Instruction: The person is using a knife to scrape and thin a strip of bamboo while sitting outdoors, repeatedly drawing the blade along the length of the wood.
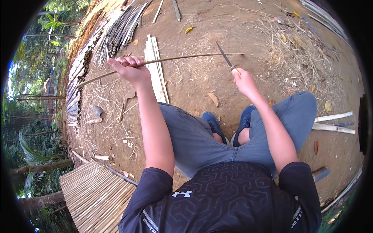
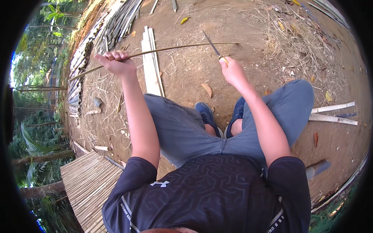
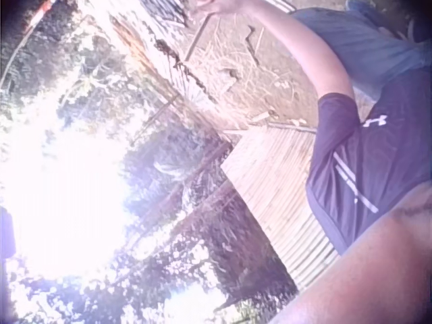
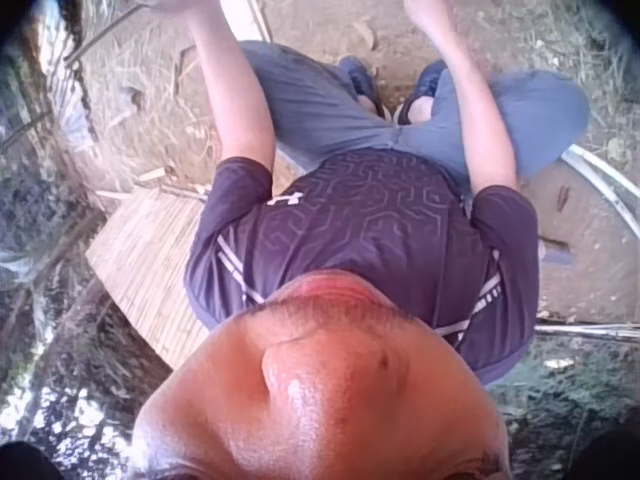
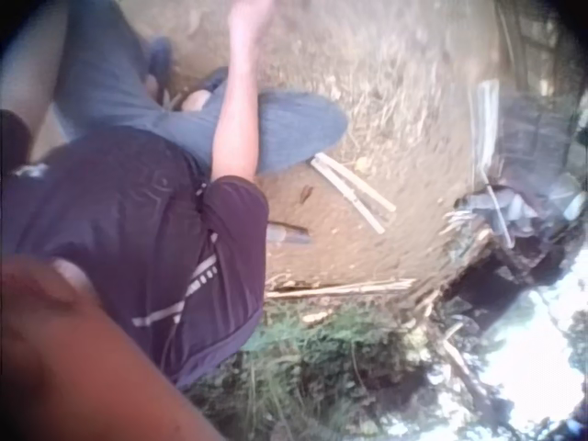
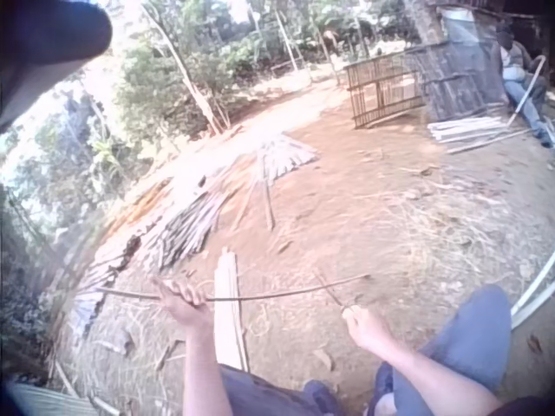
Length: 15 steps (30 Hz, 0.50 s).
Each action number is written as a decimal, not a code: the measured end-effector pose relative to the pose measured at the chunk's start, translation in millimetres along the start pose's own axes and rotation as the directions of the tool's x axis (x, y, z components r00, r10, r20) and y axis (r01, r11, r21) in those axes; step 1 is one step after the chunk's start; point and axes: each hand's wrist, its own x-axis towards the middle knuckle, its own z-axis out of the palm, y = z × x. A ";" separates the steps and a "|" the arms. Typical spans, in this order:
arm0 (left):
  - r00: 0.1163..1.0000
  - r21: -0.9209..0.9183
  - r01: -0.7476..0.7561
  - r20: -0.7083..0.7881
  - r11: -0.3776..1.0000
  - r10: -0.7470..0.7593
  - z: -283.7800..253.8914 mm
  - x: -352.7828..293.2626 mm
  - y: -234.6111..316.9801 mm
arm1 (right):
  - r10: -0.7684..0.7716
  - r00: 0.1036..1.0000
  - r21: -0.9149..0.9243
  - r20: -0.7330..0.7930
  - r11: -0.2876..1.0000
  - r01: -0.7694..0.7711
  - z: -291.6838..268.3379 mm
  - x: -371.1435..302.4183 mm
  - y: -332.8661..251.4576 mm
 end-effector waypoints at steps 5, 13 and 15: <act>1.000 0.065 -0.021 -0.014 0.998 0.022 -12.3 -16.0 -6.3 | -0.298 0.953 0.043 0.059 0.954 0.296 23.8 -32.8 -82.0; 0.999 0.002 -0.032 0.005 0.999 0.032 -12.9 -19.1 -13.7 | -0.283 0.953 0.038 0.105 0.959 0.280 55.1 -54.0 -154.5; 0.999 0.015 -0.049 -0.014 0.999 0.049 -13.9 -21.7 -13.9 | -0.282 0.957 -0.094 0.068 0.953 0.287 59.6 -54.9 -155.2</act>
